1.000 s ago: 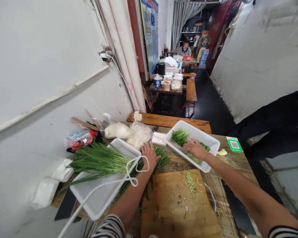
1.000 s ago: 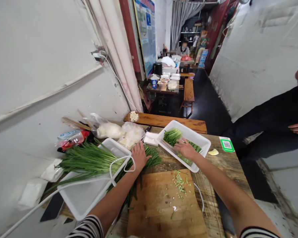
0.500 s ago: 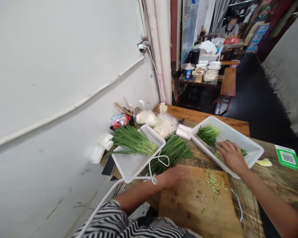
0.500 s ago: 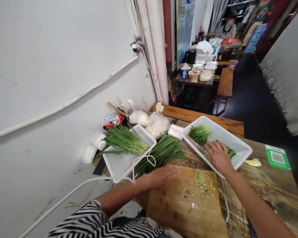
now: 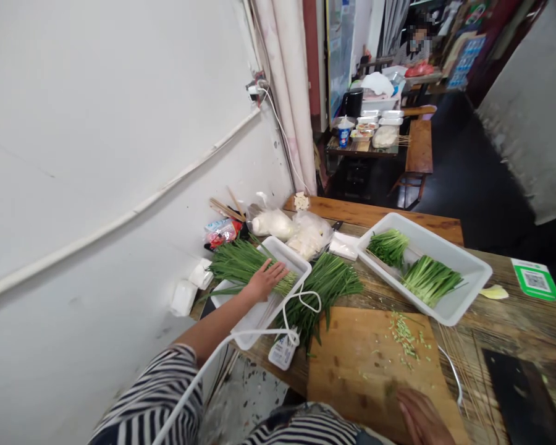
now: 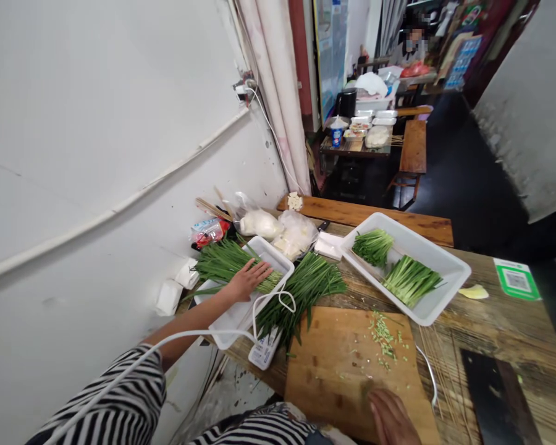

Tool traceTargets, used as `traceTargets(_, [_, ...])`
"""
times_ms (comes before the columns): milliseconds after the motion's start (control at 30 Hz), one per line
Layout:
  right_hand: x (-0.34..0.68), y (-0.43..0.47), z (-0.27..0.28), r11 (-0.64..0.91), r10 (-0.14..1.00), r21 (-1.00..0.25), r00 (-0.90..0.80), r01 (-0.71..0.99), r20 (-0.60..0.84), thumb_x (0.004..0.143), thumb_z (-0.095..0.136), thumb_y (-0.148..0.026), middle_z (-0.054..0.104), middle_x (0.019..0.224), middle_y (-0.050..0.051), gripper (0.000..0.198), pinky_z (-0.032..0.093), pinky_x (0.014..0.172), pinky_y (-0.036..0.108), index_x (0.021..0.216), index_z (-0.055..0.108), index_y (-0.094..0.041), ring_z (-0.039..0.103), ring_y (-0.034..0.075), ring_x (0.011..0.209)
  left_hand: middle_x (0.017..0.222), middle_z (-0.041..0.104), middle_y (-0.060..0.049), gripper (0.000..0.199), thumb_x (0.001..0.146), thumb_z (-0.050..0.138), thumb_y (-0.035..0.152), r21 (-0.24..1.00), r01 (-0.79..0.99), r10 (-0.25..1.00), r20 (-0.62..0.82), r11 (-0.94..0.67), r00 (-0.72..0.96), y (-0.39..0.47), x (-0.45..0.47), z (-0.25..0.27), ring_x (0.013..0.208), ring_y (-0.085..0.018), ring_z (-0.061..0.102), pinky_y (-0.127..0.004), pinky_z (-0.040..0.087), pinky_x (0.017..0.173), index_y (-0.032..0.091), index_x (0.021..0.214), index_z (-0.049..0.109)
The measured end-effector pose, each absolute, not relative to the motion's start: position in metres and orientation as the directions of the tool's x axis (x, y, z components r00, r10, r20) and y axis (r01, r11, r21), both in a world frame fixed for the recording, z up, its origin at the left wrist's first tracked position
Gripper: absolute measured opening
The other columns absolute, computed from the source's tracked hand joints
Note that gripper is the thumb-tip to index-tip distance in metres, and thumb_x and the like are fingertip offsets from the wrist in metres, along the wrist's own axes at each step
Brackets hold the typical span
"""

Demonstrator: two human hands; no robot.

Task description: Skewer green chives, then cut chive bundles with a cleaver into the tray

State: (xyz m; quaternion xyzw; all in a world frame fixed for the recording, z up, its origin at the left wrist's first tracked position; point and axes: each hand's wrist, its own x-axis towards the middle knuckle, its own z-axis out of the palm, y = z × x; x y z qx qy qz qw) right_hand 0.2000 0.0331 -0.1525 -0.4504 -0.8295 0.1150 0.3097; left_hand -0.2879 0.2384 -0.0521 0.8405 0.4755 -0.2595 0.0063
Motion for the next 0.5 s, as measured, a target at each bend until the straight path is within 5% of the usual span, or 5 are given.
traceTargets(100, [0.202,0.034,-0.143,0.517,0.851,-0.479,-0.369,0.709,0.373,0.095,0.046,-0.035,0.070,0.102,0.008,0.028,0.057,0.081,0.035,0.105,0.067,-0.019,0.066,0.021,0.095,0.155,0.027,-0.019,0.118,0.053,0.082,0.032,-0.277,0.777,0.783,-0.477,-0.565,0.399,0.258,-0.287,-0.078,0.144,-0.034,0.019,-0.056,0.000,0.116,0.017,0.151,0.017])
traceTargets(233, [0.214,0.032,-0.134,0.479,0.872,-0.461,-0.344,0.747,0.349,0.096,0.045,-0.036,0.070,0.102,0.008,0.028,0.058,0.079,0.034,0.103,0.067,-0.019,0.066,0.021,0.094,0.138,0.048,-0.020,0.105,0.062,0.075,0.034,-0.278,0.788,0.813,-0.397,-0.549,0.426,0.263,-0.293,-0.093,0.133,-0.033,0.035,-0.053,0.003,0.116,0.011,0.149,0.021])
traceTargets(367, [0.217,0.028,-0.135,0.525,0.845,-0.445,-0.386,0.725,0.369,0.096,0.045,-0.036,0.072,0.095,0.007,0.028,0.059,0.077,0.033,0.099,0.068,-0.020,0.068,0.020,0.088,0.139,0.045,-0.020,0.095,0.060,0.075,0.035,-0.287,0.782,0.818,-0.361,-0.554,0.447,0.263,-0.296,-0.097,0.135,-0.035,0.031,-0.052,0.007,0.114,0.013,0.142,0.033])
traceTargets(500, [0.209,0.026,-0.134,0.500,0.865,-0.481,-0.384,0.720,0.324,0.096,0.044,-0.037,0.072,0.093,0.008,0.031,0.059,0.076,0.033,0.096,0.070,-0.020,0.068,0.020,0.087,0.125,0.054,-0.019,0.091,0.055,0.078,0.032,-0.278,0.788,0.808,-0.415,-0.550,0.418,0.268,-0.294,-0.096,0.118,-0.033,0.045,-0.051,0.018,0.109,0.014,0.136,0.039])
